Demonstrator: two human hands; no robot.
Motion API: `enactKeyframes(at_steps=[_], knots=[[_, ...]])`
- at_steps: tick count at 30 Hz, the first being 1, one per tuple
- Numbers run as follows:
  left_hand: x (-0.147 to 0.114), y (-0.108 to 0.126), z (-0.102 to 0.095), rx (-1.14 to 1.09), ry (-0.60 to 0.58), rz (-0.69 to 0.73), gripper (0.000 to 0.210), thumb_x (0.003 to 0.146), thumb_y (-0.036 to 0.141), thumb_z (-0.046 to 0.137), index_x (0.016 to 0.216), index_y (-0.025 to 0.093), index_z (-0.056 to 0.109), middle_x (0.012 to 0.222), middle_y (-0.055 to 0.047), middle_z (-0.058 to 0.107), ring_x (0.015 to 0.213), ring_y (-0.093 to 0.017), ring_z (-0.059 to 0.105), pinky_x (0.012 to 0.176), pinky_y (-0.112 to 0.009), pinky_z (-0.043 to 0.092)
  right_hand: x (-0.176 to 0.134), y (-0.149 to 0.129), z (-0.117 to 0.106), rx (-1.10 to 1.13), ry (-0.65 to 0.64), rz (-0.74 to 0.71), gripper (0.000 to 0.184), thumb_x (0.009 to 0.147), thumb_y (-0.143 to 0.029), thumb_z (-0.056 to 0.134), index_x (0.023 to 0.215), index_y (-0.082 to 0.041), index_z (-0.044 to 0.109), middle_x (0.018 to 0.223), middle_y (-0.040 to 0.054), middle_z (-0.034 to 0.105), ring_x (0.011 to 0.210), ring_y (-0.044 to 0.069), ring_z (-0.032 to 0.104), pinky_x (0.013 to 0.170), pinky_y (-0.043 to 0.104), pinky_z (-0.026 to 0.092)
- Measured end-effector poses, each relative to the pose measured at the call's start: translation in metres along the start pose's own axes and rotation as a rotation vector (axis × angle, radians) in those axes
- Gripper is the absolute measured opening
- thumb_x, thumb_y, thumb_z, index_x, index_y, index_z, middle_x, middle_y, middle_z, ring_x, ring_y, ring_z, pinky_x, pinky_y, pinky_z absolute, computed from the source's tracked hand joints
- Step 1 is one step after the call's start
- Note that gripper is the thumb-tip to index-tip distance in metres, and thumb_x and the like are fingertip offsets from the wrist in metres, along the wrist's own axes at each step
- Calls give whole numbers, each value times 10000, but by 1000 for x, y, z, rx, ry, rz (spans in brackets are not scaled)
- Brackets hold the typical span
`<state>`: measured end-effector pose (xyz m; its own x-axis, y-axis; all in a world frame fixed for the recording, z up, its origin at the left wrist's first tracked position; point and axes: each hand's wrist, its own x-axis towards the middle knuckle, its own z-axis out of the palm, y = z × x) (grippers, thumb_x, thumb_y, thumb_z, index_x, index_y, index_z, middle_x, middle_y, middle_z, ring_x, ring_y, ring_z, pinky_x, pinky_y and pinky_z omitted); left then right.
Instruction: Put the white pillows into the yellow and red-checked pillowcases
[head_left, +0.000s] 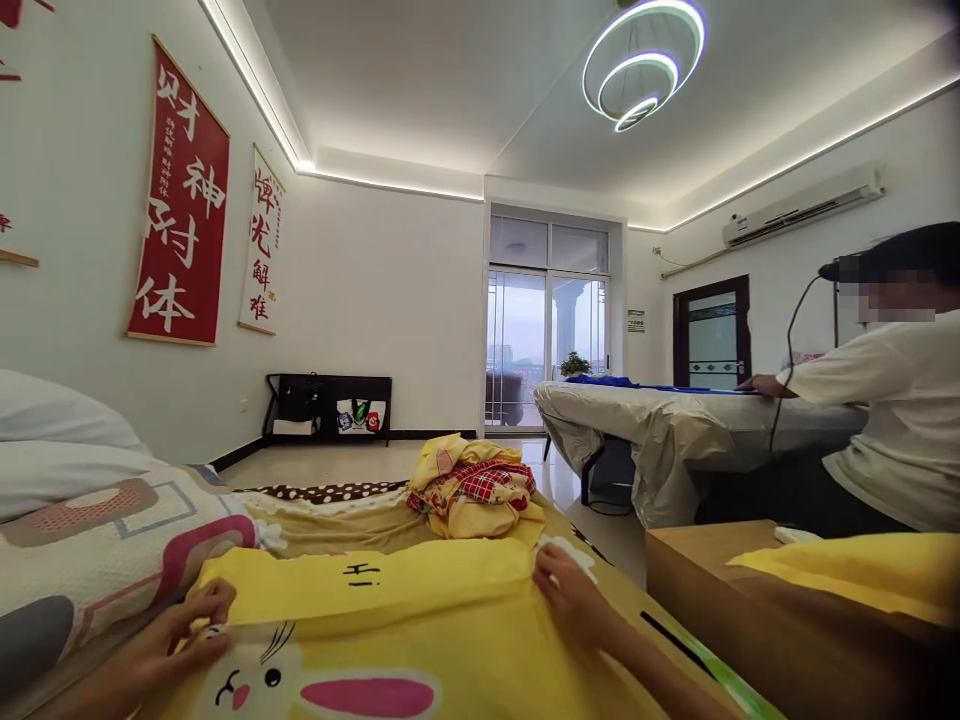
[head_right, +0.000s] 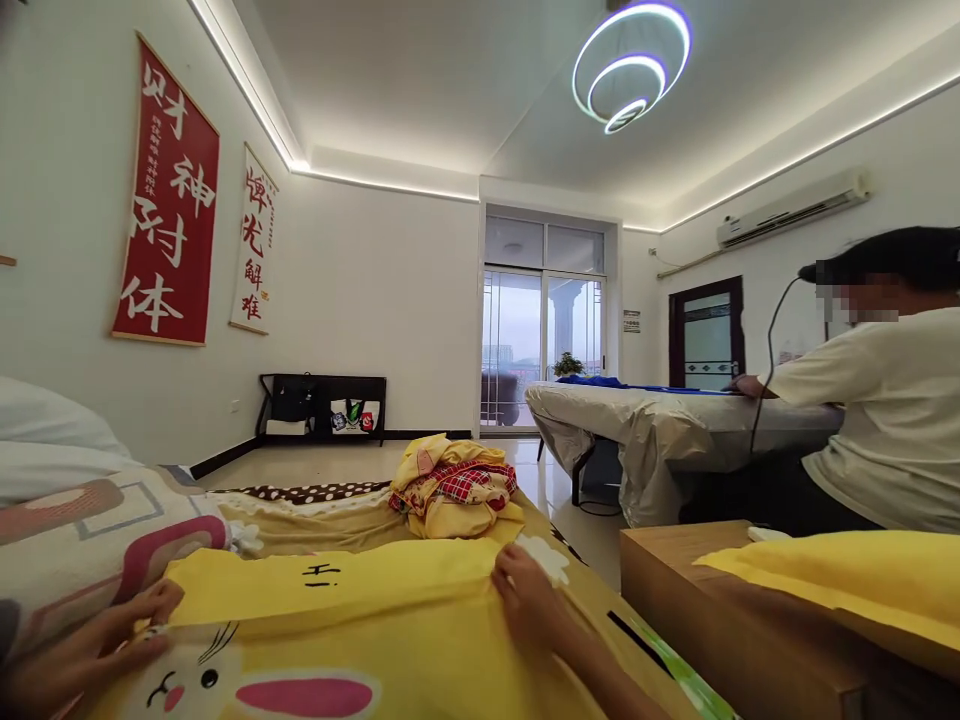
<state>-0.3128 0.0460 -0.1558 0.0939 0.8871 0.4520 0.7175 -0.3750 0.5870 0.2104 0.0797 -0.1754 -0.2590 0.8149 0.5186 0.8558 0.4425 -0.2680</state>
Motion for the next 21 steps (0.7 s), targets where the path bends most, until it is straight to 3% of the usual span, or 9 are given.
enactKeyframes(at_steps=[3, 5, 7, 9, 12, 14, 17, 19, 21], knots=[[27, 29, -26, -16, -104, 31, 370, 717, 594, 549, 648, 231, 561, 748, 16, 599, 723, -180, 525, 668, -238, 437, 32, -11, -41, -107, 4, -59, 176, 896, -257, 437, 750, -199, 516, 904, 56, 610, 868, 197, 560, 792, 344, 422], [47, 55, -36, -33, -57, 26, 419, 763, 630, 489, 759, 223, 587, 768, 0, 612, 757, -191, 553, 679, -245, 439, 54, -28, -67, -152, -10, -127, 147, 896, -259, 453, 798, -205, 548, 898, 46, 627, 874, 202, 566, 811, 357, 411], [64, 86, -35, -29, 57, 45, 502, 784, 671, 427, 896, 214, 604, 888, -34, 651, 870, -228, 586, 751, -283, 453, 74, -49, -82, -186, 32, -193, 178, 924, -289, 435, 841, -209, 570, 898, 46, 640, 901, 209, 568, 842, 374, 398], [73, 111, -19, 52, 129, 66, 571, 800, 675, 401, 1047, 201, 603, 1070, -77, 665, 1017, -271, 583, 881, -354, 432, 88, -71, -78, -176, 88, -234, 232, 950, -344, 414, 884, -215, 595, 937, 53, 656, 949, 217, 572, 880, 388, 389], [66, 113, 35, 272, 114, 92, 598, 862, 596, 376, 1290, 206, 523, 1351, -112, 555, 1248, -303, 474, 1053, -480, 289, 88, -93, -21, -117, 62, -208, 304, 962, -414, 396, 1078, -227, 606, 1131, 78, 657, 1082, 235, 566, 952, 412, 379], [51, 88, 81, 408, 98, 70, 551, 908, 511, 348, 1363, 227, 473, 1462, -101, 438, 1356, -283, 362, 1089, -515, 220, 75, -100, 43, -118, -54, -119, 362, 966, -386, 374, 1241, -230, 552, 1294, 93, 593, 1207, 252, 518, 1001, 431, 364], [30, 40, 137, 506, -6, -119, 509, 932, 401, 306, 1362, 199, 489, 1470, -108, 418, 1381, -253, 338, 1086, -495, 251, 53, -103, 124, -143, -171, -26, 445, 976, -342, 288, 1364, -230, 477, 1406, 85, 498, 1308, 260, 437, 1030, 426, 360], [24, 18, 144, 480, -70, -175, 516, 942, 404, 261, 1371, 220, 481, 1462, -88, 435, 1375, -226, 352, 1075, -461, 287, 49, -97, 140, -120, -180, -40, 476, 975, -360, 260, 1384, -223, 461, 1425, 82, 474, 1331, 246, 408, 1063, 439, 325], [26, 5, 122, 450, -110, -156, 525, 942, 433, 231, 1354, 246, 498, 1448, -76, 458, 1364, -231, 370, 1069, -474, 292, 56, -77, 124, -96, -193, -20, 472, 957, -409, 283, 1350, -264, 500, 1396, 44, 514, 1311, 204, 435, 1070, 403, 325]])
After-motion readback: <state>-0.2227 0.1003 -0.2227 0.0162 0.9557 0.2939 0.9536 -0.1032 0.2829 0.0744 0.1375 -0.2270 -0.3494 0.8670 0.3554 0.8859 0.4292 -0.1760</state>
